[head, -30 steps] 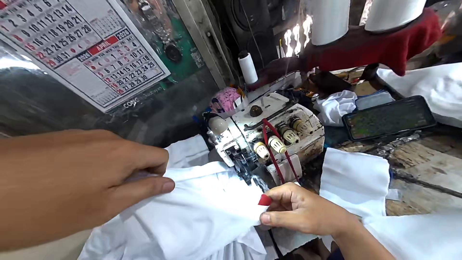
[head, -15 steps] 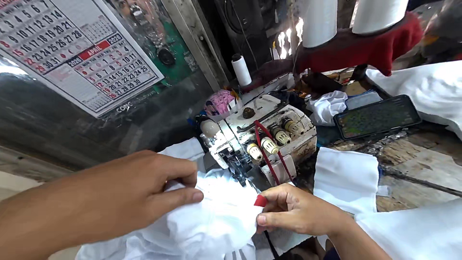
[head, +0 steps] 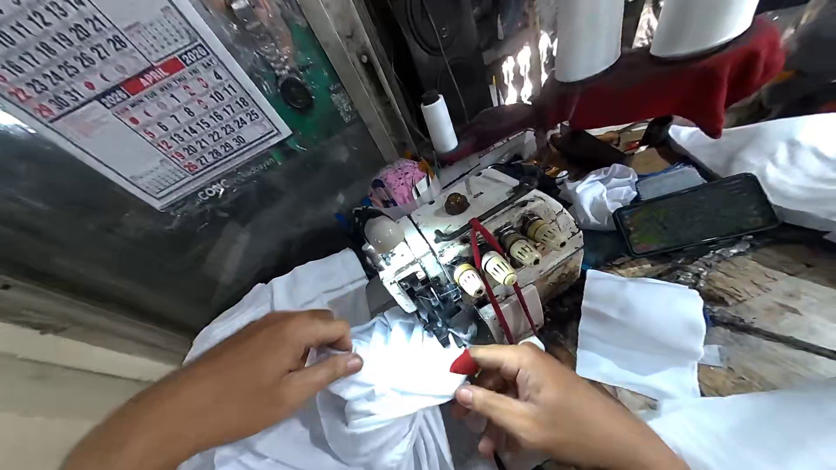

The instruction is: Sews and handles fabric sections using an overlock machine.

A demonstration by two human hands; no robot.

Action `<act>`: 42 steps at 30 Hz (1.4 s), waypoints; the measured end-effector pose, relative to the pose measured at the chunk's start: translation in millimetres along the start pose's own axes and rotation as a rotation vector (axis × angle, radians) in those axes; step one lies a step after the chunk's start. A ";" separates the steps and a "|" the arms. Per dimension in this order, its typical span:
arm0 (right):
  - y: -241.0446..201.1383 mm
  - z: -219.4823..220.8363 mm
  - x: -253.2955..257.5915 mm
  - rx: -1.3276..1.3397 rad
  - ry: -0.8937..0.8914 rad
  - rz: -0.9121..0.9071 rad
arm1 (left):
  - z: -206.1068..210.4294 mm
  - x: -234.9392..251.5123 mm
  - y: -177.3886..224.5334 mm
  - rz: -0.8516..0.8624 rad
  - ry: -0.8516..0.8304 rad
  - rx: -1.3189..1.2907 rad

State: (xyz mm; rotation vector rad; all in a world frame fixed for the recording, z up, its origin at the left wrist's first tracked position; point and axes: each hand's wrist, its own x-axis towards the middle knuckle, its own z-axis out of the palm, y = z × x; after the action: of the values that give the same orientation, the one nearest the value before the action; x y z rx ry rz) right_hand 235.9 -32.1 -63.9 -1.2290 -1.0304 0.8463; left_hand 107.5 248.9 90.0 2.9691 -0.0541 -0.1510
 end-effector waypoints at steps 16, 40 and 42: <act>13.1 -1.6 -23.0 -0.132 0.418 0.065 | 90.3 -28.8 48.4 0.120 0.139 -0.486; 18.8 40.3 -44.5 -0.200 0.558 -0.024 | 125.4 -64.3 66.3 0.080 0.309 -0.321; 18.5 47.2 -45.2 -0.331 0.561 -0.126 | 130.5 -62.8 72.5 0.125 0.311 -0.365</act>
State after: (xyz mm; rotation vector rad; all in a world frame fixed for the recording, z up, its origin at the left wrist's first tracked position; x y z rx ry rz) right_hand 176.8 -55.7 -87.9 -1.5456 -0.7892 0.2043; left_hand 29.5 158.7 -19.6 2.5809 -0.1538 0.2857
